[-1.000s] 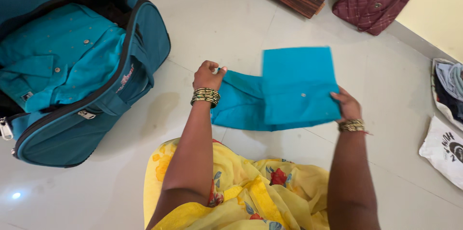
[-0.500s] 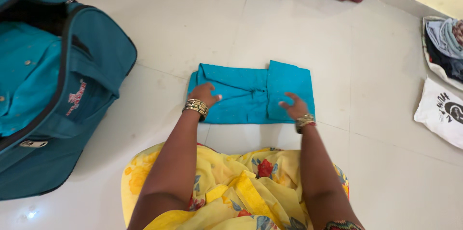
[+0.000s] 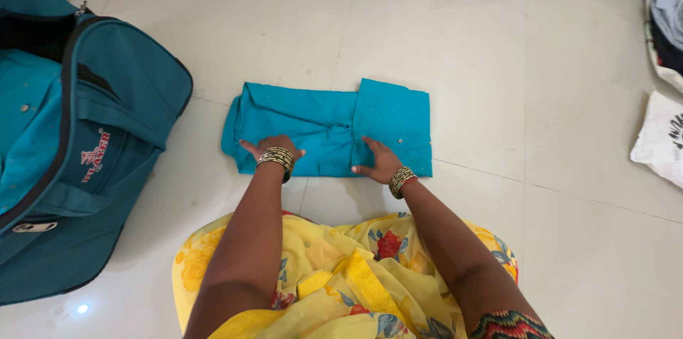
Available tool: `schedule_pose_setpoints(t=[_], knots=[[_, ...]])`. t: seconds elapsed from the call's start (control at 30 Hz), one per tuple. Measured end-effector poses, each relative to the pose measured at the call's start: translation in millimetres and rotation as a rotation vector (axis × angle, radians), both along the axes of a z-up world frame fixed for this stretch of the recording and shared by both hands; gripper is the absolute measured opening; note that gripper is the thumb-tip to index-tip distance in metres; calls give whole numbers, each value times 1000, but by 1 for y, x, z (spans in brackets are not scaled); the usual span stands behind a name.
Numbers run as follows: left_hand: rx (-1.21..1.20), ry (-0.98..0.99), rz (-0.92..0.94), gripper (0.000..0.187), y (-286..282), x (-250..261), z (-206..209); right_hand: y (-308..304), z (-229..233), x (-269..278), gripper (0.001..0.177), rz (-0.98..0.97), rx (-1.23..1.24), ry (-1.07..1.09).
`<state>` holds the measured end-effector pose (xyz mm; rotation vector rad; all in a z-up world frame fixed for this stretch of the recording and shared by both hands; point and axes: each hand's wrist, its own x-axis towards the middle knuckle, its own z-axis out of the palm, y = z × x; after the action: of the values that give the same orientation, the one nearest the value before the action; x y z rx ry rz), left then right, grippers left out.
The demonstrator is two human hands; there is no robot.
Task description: The person buttons a blue shirt on the floor, handling the collar and small white buttons by hand.
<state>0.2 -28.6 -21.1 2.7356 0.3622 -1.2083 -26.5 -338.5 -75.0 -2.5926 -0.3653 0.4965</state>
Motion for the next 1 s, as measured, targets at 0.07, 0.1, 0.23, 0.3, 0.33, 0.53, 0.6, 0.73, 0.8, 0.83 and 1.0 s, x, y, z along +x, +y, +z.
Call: schedule_pose_setpoints(t=[0.07,0.1,0.23,0.3,0.33,0.53,0.6,0.73,0.8,0.83,1.0], knots=[[-32,-86,-10,74,-3,-1,-9,13,10,2,114,-63,-2,-65],[-69,-173,-27,88,-3,-1,-16,19,15,4,117,-130,-7,-133],[-112,85,-14,104,-12,0,-37,37,20,12,114,-230,-262,-89],[-152,211,14,108,-11,2,-46,41,11,13,103,-222,-396,-147],[-149,215,17,108,-10,3,-50,40,4,14,103,-219,-393,-143],[-193,211,35,108,-7,3,-61,21,-34,24,55,-290,-191,-336],[-192,203,25,107,-8,3,-59,10,-43,28,42,-310,-144,-343],[-194,210,36,106,-5,3,-51,-19,-62,46,41,-419,-67,-353],[-209,224,50,105,-2,3,-49,-50,-62,59,53,-509,31,-347],[-213,220,45,105,-1,3,-49,-69,-53,64,53,-460,100,-567],[-235,201,52,105,0,4,-57,-206,22,64,26,-813,492,-309]])
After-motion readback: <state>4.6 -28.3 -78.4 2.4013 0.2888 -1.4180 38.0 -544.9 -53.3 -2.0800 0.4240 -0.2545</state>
